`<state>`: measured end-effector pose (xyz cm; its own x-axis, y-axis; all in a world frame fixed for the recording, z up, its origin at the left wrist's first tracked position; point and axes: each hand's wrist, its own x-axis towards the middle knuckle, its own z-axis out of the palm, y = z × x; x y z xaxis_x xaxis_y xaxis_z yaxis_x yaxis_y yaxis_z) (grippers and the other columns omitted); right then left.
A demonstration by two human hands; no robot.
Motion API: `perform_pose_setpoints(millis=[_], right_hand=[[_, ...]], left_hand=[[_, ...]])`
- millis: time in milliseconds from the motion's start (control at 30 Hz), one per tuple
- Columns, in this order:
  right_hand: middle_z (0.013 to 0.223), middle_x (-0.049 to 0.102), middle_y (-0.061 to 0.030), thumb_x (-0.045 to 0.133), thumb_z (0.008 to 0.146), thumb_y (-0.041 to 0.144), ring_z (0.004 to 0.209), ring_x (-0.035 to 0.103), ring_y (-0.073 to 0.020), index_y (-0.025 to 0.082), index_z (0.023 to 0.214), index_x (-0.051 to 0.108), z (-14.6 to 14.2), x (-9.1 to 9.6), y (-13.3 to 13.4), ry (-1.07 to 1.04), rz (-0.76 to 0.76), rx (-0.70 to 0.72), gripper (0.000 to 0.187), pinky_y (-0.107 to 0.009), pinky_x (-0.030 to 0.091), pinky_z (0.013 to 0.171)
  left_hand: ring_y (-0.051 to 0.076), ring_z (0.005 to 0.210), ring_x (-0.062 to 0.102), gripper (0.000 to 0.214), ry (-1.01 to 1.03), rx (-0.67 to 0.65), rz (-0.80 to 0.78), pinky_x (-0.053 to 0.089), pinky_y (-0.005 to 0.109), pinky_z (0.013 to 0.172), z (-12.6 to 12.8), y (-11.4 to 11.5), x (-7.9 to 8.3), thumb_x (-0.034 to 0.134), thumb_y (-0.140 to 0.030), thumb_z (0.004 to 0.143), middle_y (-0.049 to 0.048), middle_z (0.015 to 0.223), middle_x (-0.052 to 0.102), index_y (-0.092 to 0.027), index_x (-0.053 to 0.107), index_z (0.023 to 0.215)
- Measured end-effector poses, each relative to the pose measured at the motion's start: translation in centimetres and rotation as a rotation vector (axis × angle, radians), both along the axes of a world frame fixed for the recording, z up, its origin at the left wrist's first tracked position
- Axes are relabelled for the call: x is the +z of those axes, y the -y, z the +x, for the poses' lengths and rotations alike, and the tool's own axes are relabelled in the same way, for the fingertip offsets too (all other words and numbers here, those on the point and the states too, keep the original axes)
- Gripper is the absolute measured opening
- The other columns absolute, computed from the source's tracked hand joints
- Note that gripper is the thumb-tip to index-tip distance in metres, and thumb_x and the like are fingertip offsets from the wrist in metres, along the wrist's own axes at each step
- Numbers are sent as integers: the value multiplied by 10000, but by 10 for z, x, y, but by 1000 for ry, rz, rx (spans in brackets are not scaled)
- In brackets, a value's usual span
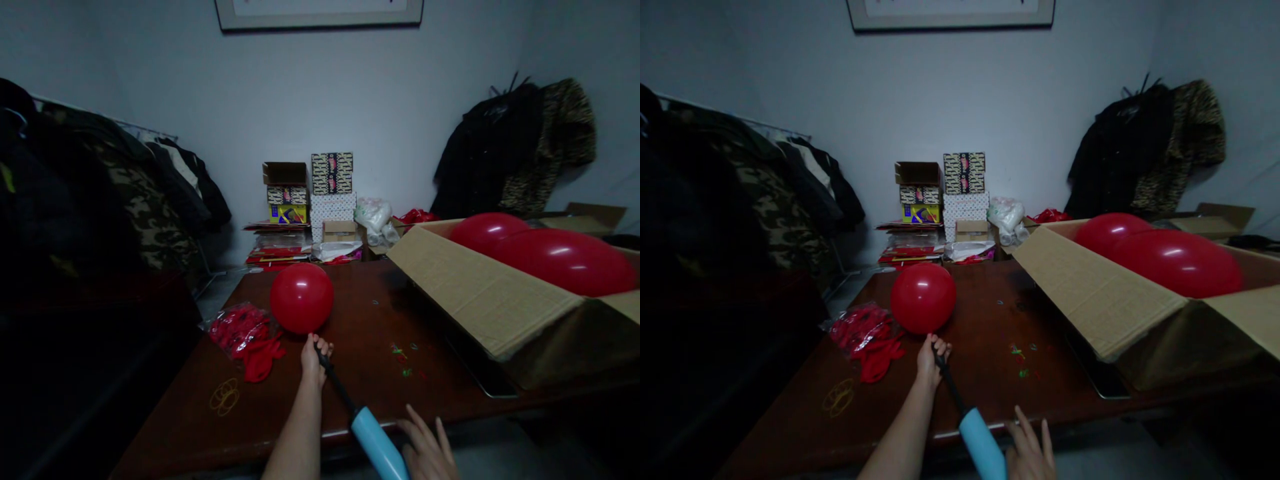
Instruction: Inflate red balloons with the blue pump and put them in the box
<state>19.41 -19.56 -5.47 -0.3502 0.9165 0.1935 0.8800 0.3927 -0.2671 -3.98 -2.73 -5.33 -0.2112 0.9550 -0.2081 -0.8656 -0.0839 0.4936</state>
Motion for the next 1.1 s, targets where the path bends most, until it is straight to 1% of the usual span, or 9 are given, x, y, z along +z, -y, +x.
perform_pose_setpoints(millis=[67,100,200,300,400,667,833,967,1100], right_hand=[[1234,536,-65,497,749,259,1247,335,-324,225,791,665,-3,8,-7,1,-59,49,177,-606,129,1021],[1261,510,-83,541,720,323,1261,302,-341,217,838,666,-6,13,-9,2,-79,62,201,-608,109,1022],[1299,462,-124,623,613,458,1288,226,-361,183,894,657,-18,30,-15,1,-88,40,394,-581,18,1038],[1283,476,-131,609,617,486,1293,221,-343,167,890,651,-31,43,-17,-11,-88,7,422,-549,-25,1047],[1263,490,-129,594,633,481,1292,229,-330,162,887,646,-42,49,-20,-30,-80,-24,411,-532,-32,1051],[1224,511,-117,585,647,484,1281,251,-317,157,884,646,-68,51,-35,-36,-36,-69,408,-499,-44,1058],[1219,505,-123,578,654,478,1279,248,-321,139,901,641,-81,51,-47,-25,-48,-85,425,-496,-55,1055],[1206,521,-115,569,670,490,1279,256,-307,149,947,633,-79,49,-43,-34,-76,-99,443,-484,-58,1059],[1216,526,-117,575,674,507,1275,271,-311,159,970,630,-63,38,-29,-32,-85,-79,460,-503,-43,1058]], left_hand=[[58,381,315,261,-11,-2,0,433,280,592,0,0,0,566,-349,769,-84,483,339,-190,403,643],[59,383,316,259,-17,-1,0,435,281,595,0,0,0,563,-349,772,-83,484,342,-190,405,643],[61,390,323,257,-29,0,2,436,285,600,0,1,0,558,-352,777,-78,491,354,-189,409,645],[62,393,327,264,-29,-3,7,434,284,594,1,2,1,563,-361,773,-75,496,359,-190,408,646],[64,397,332,265,-39,-5,6,434,285,592,1,2,2,566,-367,771,-75,496,361,-191,409,651],[61,391,333,277,-28,-26,-2,463,331,668,2,2,3,563,-377,774,-79,492,366,-191,402,647],[62,391,341,274,-9,-28,-24,467,326,635,0,-1,3,570,-385,768,-78,500,371,-192,406,662],[61,378,328,275,-54,-10,-39,442,290,552,0,-2,1,565,-390,767,-80,496,363,-192,403,663],[56,365,305,283,-81,13,-26,392,250,486,1,-1,-1,575,-392,751,-86,490,336,-194,395,660]])
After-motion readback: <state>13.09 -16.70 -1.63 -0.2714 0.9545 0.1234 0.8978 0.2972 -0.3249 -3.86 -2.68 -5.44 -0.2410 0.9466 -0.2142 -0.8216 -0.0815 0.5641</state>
